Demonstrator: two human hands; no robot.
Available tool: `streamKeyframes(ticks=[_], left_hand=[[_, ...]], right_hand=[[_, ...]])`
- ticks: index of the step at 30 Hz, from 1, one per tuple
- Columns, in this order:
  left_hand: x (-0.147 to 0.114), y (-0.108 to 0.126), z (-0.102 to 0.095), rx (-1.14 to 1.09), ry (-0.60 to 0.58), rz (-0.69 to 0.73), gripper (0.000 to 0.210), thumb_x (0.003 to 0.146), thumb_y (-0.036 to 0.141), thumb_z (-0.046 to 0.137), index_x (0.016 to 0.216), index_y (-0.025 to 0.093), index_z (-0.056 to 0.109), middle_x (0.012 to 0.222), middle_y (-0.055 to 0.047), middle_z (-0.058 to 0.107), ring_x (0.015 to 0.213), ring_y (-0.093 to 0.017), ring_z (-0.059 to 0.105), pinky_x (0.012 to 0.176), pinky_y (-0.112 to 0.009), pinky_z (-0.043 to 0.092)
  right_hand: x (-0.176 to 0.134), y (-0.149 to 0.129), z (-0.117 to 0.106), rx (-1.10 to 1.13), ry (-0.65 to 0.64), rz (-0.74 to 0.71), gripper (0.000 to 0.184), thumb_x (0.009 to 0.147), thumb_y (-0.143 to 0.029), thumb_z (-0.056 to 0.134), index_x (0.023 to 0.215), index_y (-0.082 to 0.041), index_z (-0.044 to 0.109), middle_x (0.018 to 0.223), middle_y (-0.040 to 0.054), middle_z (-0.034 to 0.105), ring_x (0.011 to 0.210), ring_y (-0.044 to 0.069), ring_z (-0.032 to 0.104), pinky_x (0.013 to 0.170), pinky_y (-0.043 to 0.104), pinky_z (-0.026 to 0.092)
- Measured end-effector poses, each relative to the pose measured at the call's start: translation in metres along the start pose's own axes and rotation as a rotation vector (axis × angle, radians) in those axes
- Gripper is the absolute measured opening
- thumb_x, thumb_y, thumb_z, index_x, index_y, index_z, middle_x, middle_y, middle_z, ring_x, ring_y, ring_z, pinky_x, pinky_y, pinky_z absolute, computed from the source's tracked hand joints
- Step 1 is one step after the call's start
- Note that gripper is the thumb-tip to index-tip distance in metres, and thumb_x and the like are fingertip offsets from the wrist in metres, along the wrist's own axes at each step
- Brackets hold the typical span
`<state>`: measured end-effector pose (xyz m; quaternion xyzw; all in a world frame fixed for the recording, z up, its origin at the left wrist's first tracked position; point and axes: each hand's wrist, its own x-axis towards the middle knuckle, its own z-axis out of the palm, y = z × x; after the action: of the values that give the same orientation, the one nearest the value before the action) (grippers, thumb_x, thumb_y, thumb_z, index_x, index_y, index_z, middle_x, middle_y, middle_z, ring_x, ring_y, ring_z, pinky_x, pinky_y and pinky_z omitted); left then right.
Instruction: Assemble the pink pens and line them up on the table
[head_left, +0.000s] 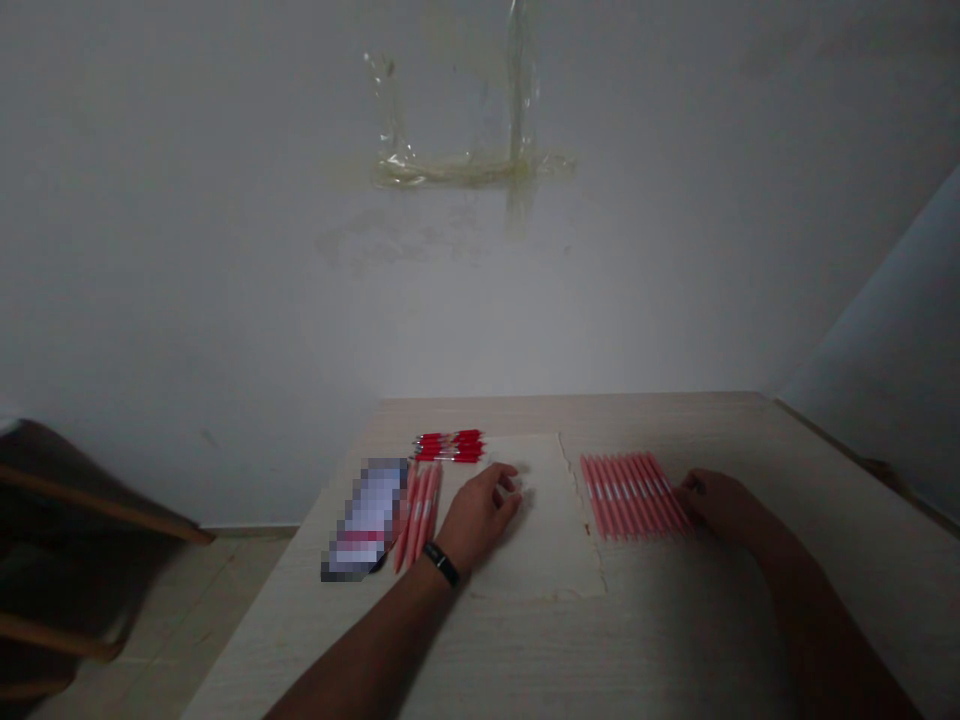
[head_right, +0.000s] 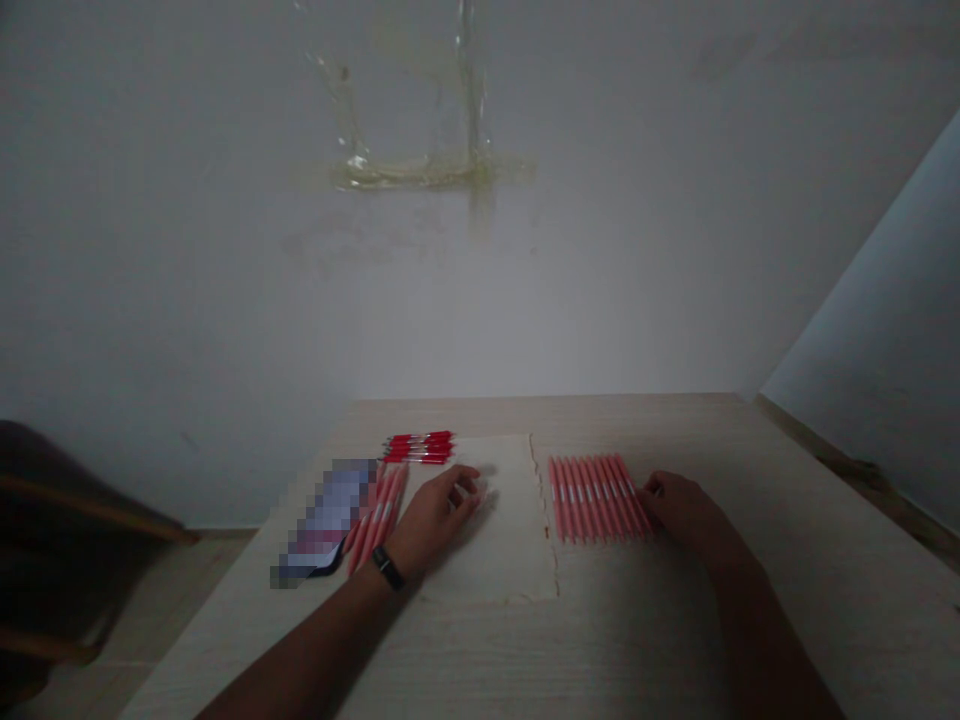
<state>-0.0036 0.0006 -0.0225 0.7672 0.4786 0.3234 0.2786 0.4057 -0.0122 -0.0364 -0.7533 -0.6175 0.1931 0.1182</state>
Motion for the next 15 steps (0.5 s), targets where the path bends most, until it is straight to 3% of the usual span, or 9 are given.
streamKeyframes(ticks=[8,15], left_hand=[[-0.001,0.002,0.000,0.070,0.005,0.000,0.030,0.089,0.034,0.058,0.116,0.020,0.060,0.096,-0.005,0.069,0.071,-0.015,0.060,0.066,-0.027,0.046],[-0.003,0.006,-0.012,0.401,-0.010,-0.081,0.023,0.090,0.032,0.055,0.108,0.020,0.063,0.101,-0.008,0.067,0.085,-0.020,0.064,0.075,-0.030,0.045]], right_hand=[[-0.001,-0.013,-0.002,-0.036,0.083,0.011,0.023,0.088,-0.034,0.052,0.078,-0.018,0.064,0.078,0.0097,0.070,0.069,0.020,0.064,0.061,0.028,0.038],[-0.011,-0.089,0.006,-0.091,0.081,-0.210,0.015,0.087,-0.029,0.055,0.080,-0.018,0.062,0.080,0.0061,0.068,0.069,0.017,0.060,0.061,0.026,0.033]])
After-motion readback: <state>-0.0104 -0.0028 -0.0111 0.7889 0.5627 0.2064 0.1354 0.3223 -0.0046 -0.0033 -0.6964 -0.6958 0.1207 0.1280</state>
